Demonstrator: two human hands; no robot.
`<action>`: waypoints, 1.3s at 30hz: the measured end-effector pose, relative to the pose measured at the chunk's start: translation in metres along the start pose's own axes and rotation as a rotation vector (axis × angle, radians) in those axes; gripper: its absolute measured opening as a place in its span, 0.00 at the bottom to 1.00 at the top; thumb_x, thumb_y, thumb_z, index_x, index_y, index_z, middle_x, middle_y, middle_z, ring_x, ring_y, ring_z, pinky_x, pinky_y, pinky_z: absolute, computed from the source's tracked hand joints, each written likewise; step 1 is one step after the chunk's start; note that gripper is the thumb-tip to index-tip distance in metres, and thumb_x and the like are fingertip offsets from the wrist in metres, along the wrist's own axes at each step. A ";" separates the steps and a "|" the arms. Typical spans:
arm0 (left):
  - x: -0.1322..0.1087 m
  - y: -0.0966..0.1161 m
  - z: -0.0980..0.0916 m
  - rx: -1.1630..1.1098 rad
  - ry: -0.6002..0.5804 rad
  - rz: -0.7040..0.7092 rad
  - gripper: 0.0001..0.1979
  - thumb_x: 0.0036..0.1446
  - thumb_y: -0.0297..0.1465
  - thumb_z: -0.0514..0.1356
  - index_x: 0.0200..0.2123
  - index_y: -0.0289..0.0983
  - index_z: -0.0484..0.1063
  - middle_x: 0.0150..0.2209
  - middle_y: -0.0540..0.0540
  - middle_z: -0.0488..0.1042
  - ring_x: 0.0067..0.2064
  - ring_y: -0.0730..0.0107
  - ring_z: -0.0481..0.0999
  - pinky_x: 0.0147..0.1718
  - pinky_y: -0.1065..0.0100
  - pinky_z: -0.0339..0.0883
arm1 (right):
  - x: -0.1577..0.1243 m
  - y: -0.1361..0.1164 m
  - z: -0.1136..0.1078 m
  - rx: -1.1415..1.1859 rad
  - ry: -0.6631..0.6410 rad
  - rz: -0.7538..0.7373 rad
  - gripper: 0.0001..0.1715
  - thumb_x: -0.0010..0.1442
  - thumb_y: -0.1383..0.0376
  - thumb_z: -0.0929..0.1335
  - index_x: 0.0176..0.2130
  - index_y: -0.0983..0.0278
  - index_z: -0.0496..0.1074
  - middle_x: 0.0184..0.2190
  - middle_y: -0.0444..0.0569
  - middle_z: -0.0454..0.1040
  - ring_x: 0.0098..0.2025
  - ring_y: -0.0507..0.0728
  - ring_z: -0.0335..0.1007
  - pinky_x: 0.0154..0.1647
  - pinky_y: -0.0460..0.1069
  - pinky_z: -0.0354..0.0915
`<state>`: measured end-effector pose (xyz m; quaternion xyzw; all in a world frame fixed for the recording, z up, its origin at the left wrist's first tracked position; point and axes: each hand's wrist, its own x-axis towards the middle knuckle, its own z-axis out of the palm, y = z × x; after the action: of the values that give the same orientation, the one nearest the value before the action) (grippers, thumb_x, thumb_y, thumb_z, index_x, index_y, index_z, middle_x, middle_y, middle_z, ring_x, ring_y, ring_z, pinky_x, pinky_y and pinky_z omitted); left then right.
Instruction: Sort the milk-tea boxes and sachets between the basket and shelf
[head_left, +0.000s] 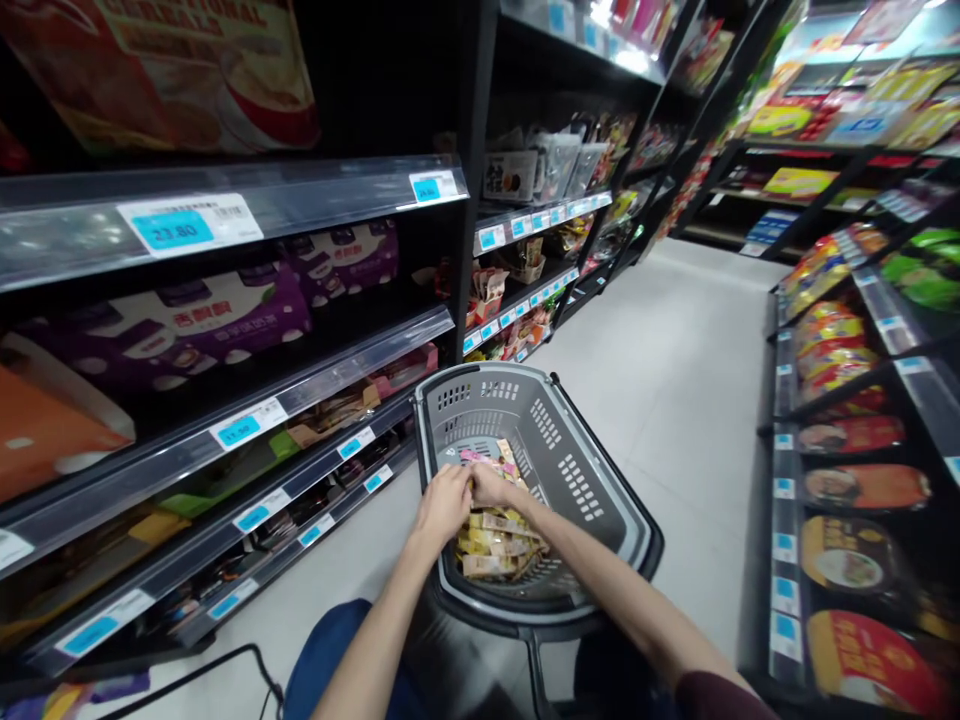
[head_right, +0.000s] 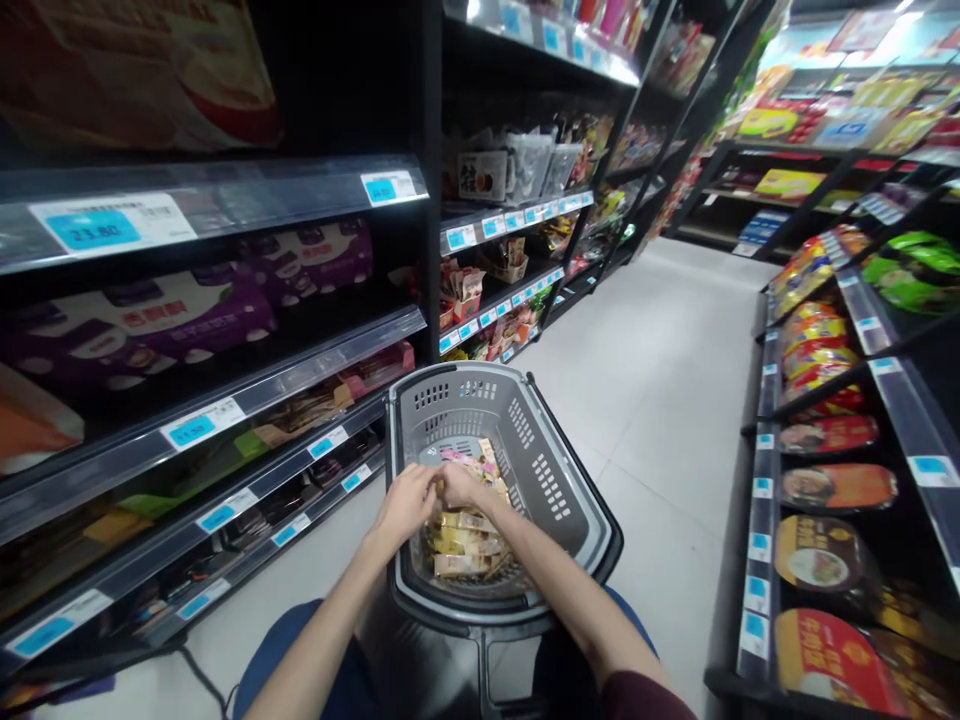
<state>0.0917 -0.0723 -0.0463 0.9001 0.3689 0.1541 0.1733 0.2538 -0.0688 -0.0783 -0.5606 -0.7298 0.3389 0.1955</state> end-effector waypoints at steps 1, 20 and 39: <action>0.003 0.001 -0.001 0.034 -0.015 0.001 0.15 0.61 0.21 0.52 0.46 0.36 0.74 0.42 0.39 0.78 0.47 0.57 0.75 0.47 0.59 0.71 | 0.000 0.006 -0.006 0.033 0.047 0.017 0.13 0.66 0.61 0.71 0.47 0.67 0.75 0.41 0.49 0.76 0.40 0.55 0.74 0.42 0.52 0.74; 0.088 -0.017 -0.016 -0.082 -0.181 0.219 0.20 0.62 0.47 0.60 0.39 0.36 0.79 0.27 0.48 0.77 0.29 0.67 0.75 0.30 0.71 0.57 | -0.033 0.023 -0.057 1.015 0.914 -0.022 0.38 0.40 0.60 0.83 0.38 0.58 0.58 0.33 0.42 0.80 0.31 0.54 0.77 0.36 0.50 0.76; 0.041 -0.008 -0.021 -0.428 -0.022 0.141 0.16 0.63 0.38 0.57 0.48 0.37 0.75 0.42 0.45 0.83 0.42 0.63 0.80 0.41 0.68 0.68 | -0.059 -0.006 -0.034 0.949 0.708 0.110 0.28 0.33 0.59 0.85 0.34 0.66 0.81 0.33 0.51 0.82 0.34 0.56 0.78 0.42 0.51 0.74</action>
<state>0.1065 -0.0335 -0.0249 0.8679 0.2621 0.2306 0.3534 0.2896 -0.1161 -0.0453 -0.5280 -0.3589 0.4302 0.6382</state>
